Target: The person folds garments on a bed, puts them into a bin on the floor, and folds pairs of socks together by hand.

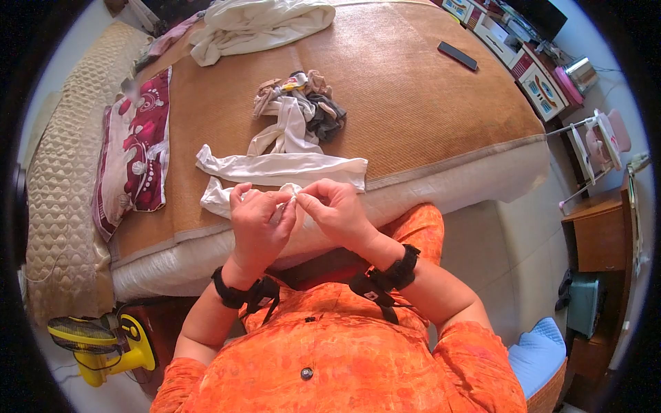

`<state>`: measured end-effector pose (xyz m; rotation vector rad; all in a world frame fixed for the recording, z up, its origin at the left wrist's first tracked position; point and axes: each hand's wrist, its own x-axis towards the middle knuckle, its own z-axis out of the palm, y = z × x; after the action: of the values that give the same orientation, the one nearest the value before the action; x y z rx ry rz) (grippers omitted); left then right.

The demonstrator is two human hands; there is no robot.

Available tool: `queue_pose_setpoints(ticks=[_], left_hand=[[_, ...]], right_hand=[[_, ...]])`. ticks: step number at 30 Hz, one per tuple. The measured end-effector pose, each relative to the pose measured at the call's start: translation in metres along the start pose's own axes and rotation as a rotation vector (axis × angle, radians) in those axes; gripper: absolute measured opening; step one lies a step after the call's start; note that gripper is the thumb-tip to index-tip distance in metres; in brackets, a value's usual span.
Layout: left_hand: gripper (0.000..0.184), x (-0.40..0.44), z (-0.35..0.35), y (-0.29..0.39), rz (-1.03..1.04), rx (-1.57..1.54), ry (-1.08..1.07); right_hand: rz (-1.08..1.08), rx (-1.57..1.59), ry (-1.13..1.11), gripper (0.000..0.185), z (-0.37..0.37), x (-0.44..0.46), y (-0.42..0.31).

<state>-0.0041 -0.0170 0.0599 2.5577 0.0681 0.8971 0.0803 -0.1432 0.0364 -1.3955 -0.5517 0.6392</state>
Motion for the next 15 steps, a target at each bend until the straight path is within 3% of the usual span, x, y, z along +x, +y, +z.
queue_pose_setpoints(ticks=[5,8,11,13,14,15], left_hand=[[0.006,-0.003,0.002,-0.002,0.032,0.055,-0.016],[0.006,-0.003,0.001,-0.003,0.043,0.087,-0.019],[0.006,-0.004,0.001,-0.007,0.042,0.077,-0.025],[0.006,-0.003,-0.001,-0.01,0.044,0.055,-0.023],[0.007,-0.004,-0.004,-0.014,0.012,-0.048,-0.085],[0.008,-0.004,-0.007,-0.016,-0.019,-0.152,-0.145]], right_hand=[[0.02,-0.029,0.001,0.014,-0.001,-0.002,-0.006],[0.165,0.089,-0.061,0.02,-0.004,-0.003,-0.011],[0.044,0.033,-0.137,0.026,-0.007,-0.002,-0.006],[-0.202,-0.261,-0.155,0.022,-0.011,0.002,-0.002],[-0.203,-0.26,-0.155,0.022,-0.012,0.003,-0.004],[-0.341,-0.379,-0.061,0.019,-0.011,0.004,-0.015]])
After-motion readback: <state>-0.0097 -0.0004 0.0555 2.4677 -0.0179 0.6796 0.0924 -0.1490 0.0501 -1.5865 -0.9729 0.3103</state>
